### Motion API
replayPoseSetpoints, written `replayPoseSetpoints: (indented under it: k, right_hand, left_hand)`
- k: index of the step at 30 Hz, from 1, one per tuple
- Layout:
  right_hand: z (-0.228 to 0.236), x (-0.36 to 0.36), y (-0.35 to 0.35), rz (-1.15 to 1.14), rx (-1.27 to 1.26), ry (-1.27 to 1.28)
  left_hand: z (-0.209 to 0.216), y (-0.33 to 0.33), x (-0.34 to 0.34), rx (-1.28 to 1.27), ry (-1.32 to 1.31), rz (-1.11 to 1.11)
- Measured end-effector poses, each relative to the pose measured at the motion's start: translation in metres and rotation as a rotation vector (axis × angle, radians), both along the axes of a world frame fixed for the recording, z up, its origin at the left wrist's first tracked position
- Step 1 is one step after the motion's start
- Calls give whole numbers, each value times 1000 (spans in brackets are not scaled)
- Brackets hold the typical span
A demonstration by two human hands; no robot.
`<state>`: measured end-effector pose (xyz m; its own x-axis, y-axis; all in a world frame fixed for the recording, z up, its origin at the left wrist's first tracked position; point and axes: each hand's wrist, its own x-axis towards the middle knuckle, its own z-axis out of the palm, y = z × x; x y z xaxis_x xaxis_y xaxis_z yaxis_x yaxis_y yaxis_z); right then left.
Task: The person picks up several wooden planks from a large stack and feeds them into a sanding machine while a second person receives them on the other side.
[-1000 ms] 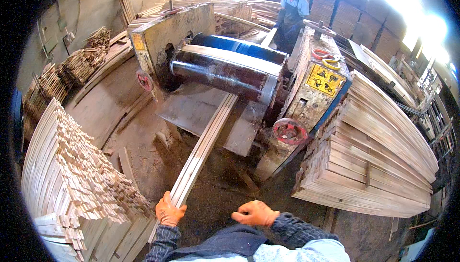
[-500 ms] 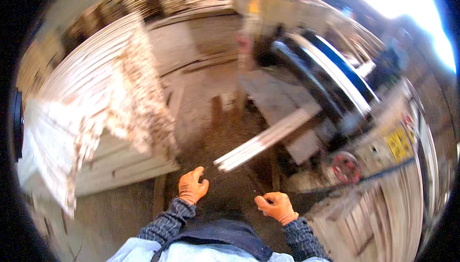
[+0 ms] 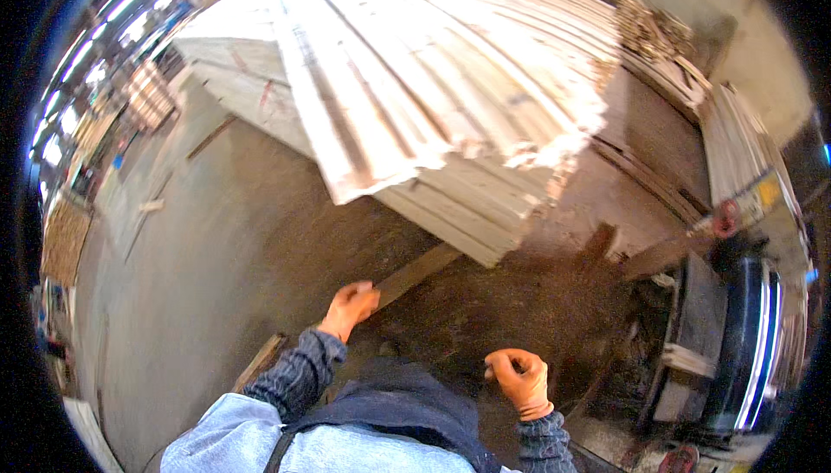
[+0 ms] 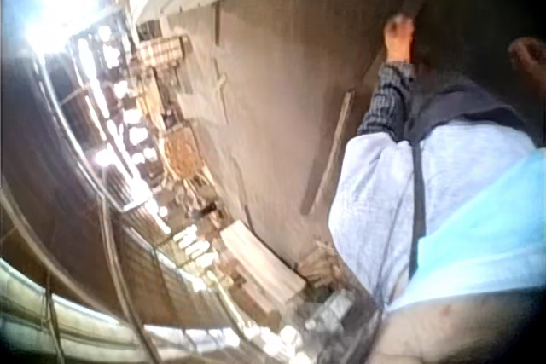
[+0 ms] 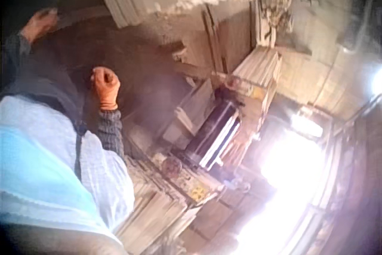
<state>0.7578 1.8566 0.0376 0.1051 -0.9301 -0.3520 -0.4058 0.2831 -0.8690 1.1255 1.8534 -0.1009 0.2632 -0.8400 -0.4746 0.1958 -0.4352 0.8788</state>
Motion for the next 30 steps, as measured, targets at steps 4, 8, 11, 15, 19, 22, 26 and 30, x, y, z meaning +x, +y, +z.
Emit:
replayPoseSetpoints:
  k: [4, 8, 11, 15, 19, 22, 26, 30]
  right_hand:
    - [15, 96, -21, 81, -17, -196]
    - [31, 133, -55, 126, -31, -382]
    - [39, 155, -86, 83, -49, -663]
    - [56, 199, -132, 113, 138, -1125]
    - [61, 246, -163, -14, 198, -1152]
    - [79, 260, -158, -42, 112, -993]
    - [65, 259, -156, -140, 35, -895]
    - [64, 275, -152, -459, 2, -907]
  left_hand:
    - [66, -43, 80, -203, 391, 70]
    - [98, -123, 113, -540, 714, 109]
    - [139, -183, 116, -595, 708, 126]
    - [176, -223, 130, -459, 644, 244]
    - [174, -243, 148, -549, 336, 154]
    - [177, -260, 166, -426, 357, 144]
    - [182, -293, 202, -452, 443, 132]
    - [194, -329, 244, -407, 609, 70]
